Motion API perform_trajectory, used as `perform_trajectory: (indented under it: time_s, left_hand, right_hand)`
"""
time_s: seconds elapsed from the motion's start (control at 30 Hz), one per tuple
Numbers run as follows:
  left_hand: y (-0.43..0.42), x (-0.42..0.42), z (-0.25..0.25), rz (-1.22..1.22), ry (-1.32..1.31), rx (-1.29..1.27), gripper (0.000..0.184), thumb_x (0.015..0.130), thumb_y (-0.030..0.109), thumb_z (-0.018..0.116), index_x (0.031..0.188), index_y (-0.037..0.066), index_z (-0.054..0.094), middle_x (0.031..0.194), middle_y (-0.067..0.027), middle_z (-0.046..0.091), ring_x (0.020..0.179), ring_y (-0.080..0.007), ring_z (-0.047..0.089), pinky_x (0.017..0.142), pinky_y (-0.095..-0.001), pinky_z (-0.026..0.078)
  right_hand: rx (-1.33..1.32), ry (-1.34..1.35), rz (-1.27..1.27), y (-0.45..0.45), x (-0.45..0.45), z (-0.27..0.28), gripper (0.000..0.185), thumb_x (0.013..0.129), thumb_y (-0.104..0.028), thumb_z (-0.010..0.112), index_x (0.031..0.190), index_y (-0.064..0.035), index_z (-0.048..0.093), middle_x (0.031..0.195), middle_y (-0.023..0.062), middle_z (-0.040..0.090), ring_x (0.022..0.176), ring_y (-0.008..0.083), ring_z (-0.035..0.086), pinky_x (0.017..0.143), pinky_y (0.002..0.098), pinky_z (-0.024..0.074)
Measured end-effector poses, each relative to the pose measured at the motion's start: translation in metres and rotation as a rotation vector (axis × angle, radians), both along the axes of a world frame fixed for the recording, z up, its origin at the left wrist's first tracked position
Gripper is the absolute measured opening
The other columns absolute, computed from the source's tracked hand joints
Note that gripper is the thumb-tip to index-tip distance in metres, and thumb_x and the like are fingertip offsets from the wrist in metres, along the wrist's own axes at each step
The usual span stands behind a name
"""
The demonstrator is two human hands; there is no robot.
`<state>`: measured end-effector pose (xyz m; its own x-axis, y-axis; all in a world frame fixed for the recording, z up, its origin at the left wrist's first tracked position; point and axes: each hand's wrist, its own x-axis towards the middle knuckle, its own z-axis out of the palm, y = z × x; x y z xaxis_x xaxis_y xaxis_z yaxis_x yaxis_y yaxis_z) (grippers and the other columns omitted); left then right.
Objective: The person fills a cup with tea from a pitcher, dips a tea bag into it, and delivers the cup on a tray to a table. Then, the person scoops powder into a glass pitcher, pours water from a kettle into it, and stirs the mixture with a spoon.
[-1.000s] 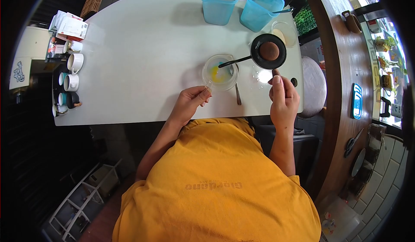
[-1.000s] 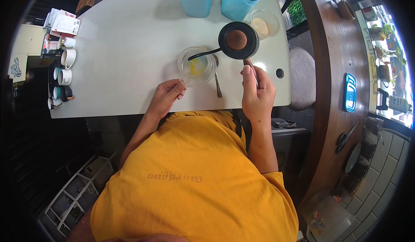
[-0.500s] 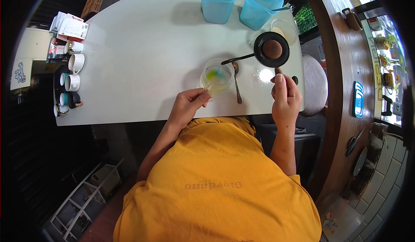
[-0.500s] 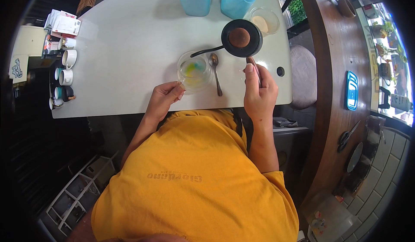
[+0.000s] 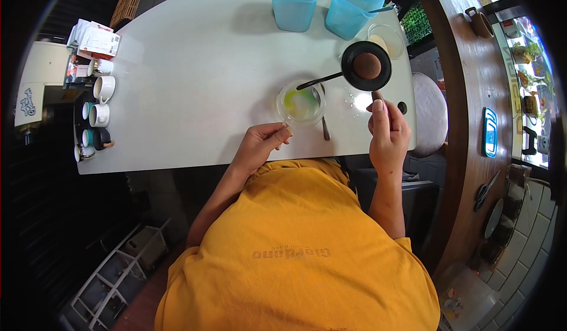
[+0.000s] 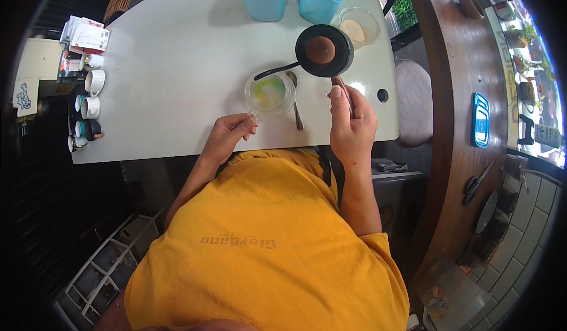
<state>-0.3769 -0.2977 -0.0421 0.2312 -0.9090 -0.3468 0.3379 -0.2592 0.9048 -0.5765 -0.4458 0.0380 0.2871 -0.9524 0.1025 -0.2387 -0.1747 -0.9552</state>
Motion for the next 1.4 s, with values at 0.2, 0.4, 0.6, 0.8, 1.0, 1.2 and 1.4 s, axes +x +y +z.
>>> perform_trajectory:
  time_s: [0.2,0.4,0.6,0.8,1.0,1.2,1.4]
  left_hand:
    - [0.001,0.002,-0.004,-0.023,0.081,-0.019,0.022,0.094,0.019,0.063,0.096,-0.002,0.068,0.081,-0.0032,0.062,0.072,-0.0079,0.052,0.067,-0.0222,0.044]
    - [-0.005,-0.002,-0.007,0.005,0.067,-0.045,0.021,0.094,0.018,0.063,0.099,-0.002,0.068,0.086,-0.005,0.064,0.075,-0.0099,0.055,0.07,-0.0246,0.045]
    - [-0.007,-0.004,0.005,0.07,-0.05,-0.031,0.022,0.092,0.018,0.066,0.098,-0.002,0.069,0.084,-0.0031,0.065,0.074,-0.0081,0.055,0.07,-0.0231,0.045]
    - [-0.004,-0.004,0.009,0.157,-0.11,-0.043,0.02,0.091,0.019,0.067,0.096,-0.001,0.07,0.078,-0.001,0.063,0.072,-0.0059,0.052,0.065,-0.0209,0.04]
    - [0.004,0.0,-0.012,0.01,0.159,-0.043,0.018,0.094,0.016,0.062,0.097,-0.001,0.068,0.082,-0.0025,0.062,0.073,-0.0078,0.051,0.066,-0.0221,0.041]
    - [-0.008,-0.014,-0.025,0.026,0.177,-0.093,0.018,0.095,0.014,0.061,0.1,-0.002,0.067,0.09,-0.0045,0.064,0.077,-0.0103,0.054,0.07,-0.0248,0.044]
    - [-0.009,-0.004,-0.008,0.161,0.008,-0.083,0.019,0.092,0.015,0.066,0.1,-0.002,0.068,0.089,-0.0036,0.065,0.079,-0.0094,0.054,0.072,-0.0248,0.045]
  right_hand:
    - [0.001,0.016,-0.001,-0.001,-0.003,0.001,0.029,0.099,-0.02,0.054,0.097,0.0072,0.063,0.065,-0.0035,0.047,0.057,0.0028,0.038,0.051,0.0196,0.0278]
    - [-0.004,0.034,0.005,-0.001,-0.006,0.002,0.029,0.099,-0.02,0.054,0.093,0.0064,0.063,0.064,-0.0034,0.047,0.057,0.0029,0.039,0.051,0.0197,0.0283]
    - [0.036,0.015,-0.012,-0.002,-0.008,0.003,0.029,0.098,-0.021,0.055,0.091,0.0054,0.063,0.064,-0.0032,0.047,0.057,0.0026,0.039,0.051,0.0196,0.0291]
    - [0.024,0.074,-0.009,-0.009,-0.014,0.003,0.03,0.096,-0.022,0.057,0.101,0.0054,0.066,0.068,0.0018,0.057,0.062,0.0068,0.049,0.056,0.0233,0.0392]
    - [0.024,0.061,0.005,-0.015,-0.011,0.002,0.029,0.096,-0.022,0.057,0.099,0.0056,0.066,0.067,0.002,0.056,0.062,0.0075,0.049,0.057,0.0238,0.0393]
    - [0.041,0.065,0.043,-0.017,-0.01,0.002,0.029,0.096,-0.022,0.057,0.099,0.0055,0.066,0.068,0.0024,0.057,0.063,0.0074,0.049,0.057,0.0238,0.0395]
    - [0.018,0.063,0.027,-0.017,-0.009,0.006,0.028,0.096,-0.021,0.057,0.099,0.0054,0.066,0.068,0.0028,0.058,0.063,0.0074,0.049,0.058,0.0236,0.0399]
